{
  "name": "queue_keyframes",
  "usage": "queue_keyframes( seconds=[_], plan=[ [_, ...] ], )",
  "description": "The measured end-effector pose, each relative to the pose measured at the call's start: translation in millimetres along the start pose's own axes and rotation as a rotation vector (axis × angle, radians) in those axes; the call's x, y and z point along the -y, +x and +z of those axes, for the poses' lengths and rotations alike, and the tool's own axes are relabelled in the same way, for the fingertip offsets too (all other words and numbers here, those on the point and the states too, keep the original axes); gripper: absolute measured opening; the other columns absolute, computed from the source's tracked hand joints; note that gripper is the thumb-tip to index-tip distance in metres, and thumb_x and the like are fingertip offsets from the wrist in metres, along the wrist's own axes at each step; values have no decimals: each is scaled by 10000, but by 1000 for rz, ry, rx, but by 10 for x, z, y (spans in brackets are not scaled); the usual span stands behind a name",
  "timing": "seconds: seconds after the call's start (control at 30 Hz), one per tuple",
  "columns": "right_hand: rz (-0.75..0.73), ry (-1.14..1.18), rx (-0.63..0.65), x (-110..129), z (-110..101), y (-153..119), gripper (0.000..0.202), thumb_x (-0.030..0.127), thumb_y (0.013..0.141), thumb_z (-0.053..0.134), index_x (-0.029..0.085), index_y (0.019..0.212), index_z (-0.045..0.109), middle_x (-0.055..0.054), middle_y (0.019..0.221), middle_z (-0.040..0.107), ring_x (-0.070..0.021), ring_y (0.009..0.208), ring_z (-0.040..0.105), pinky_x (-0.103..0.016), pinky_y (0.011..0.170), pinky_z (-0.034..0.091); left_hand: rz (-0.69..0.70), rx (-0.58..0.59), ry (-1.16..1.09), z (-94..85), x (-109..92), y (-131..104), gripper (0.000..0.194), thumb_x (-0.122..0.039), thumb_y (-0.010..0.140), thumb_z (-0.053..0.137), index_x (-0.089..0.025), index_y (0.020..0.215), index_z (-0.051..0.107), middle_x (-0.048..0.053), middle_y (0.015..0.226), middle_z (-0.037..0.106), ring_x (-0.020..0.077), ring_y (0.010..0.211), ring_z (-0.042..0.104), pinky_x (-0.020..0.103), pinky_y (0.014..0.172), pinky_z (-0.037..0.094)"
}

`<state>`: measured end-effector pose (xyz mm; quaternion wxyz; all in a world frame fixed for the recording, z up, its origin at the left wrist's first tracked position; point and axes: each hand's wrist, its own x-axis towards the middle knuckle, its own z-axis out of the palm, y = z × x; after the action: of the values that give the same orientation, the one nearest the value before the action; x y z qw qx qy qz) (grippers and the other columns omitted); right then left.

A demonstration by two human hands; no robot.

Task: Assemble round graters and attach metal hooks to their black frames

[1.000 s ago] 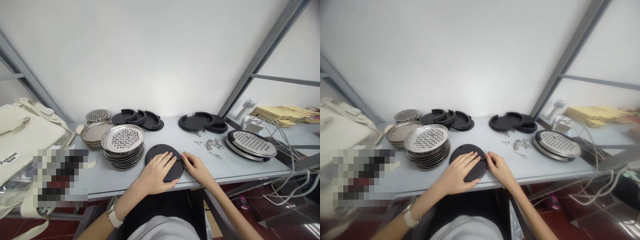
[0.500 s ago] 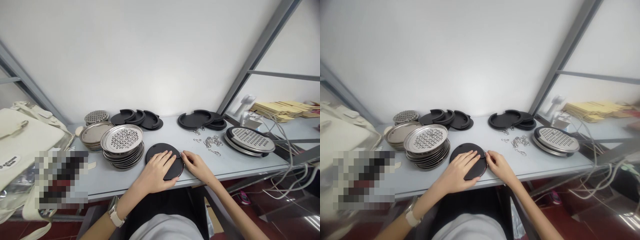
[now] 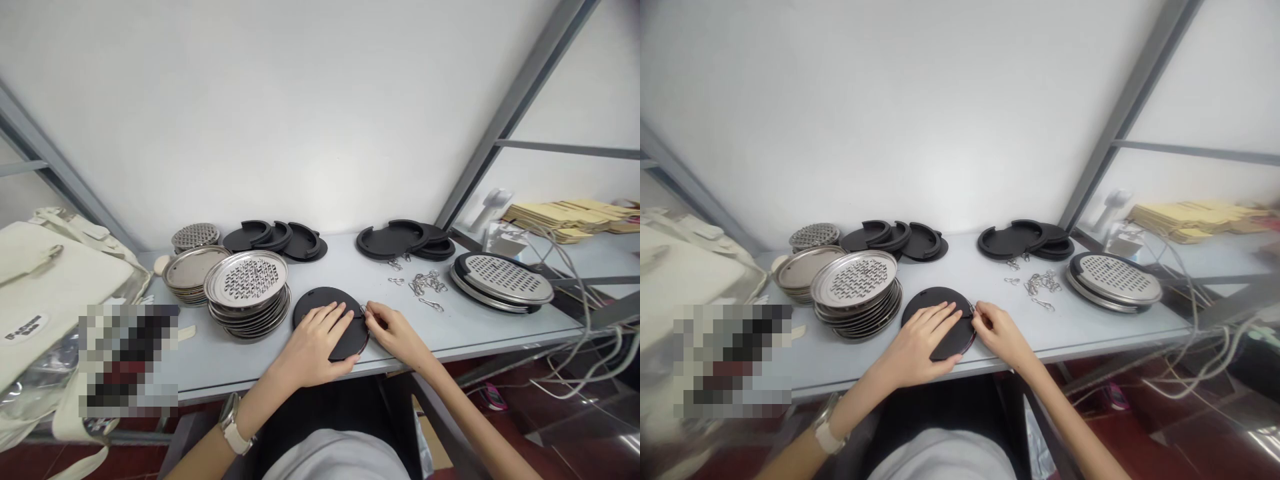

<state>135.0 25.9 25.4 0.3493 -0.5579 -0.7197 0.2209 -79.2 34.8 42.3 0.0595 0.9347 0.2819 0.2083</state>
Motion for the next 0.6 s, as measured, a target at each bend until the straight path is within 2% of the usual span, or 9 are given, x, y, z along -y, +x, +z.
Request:
queue_keyframes(
  seconds=[0.37,0.6],
  plan=[
    [9,53,3,7,0,-9,193,251,882,413,215,697,369,58,596,354,-119,562,368,-240,545,314,1,3,-6,1,4,3,651,-468,868,515,-165,1421,354,139,1459,384,290,1351,352,461,1083,318],
    [35,165,-33,0,-24,-23,217,350,947,396,216,783,440,46,621,416,-129,577,399,-254,572,352,-2,6,9,-15,-6,9,658,-472,869,515,-147,1418,359,143,1457,387,284,1351,351,448,1083,320]
  ],
)
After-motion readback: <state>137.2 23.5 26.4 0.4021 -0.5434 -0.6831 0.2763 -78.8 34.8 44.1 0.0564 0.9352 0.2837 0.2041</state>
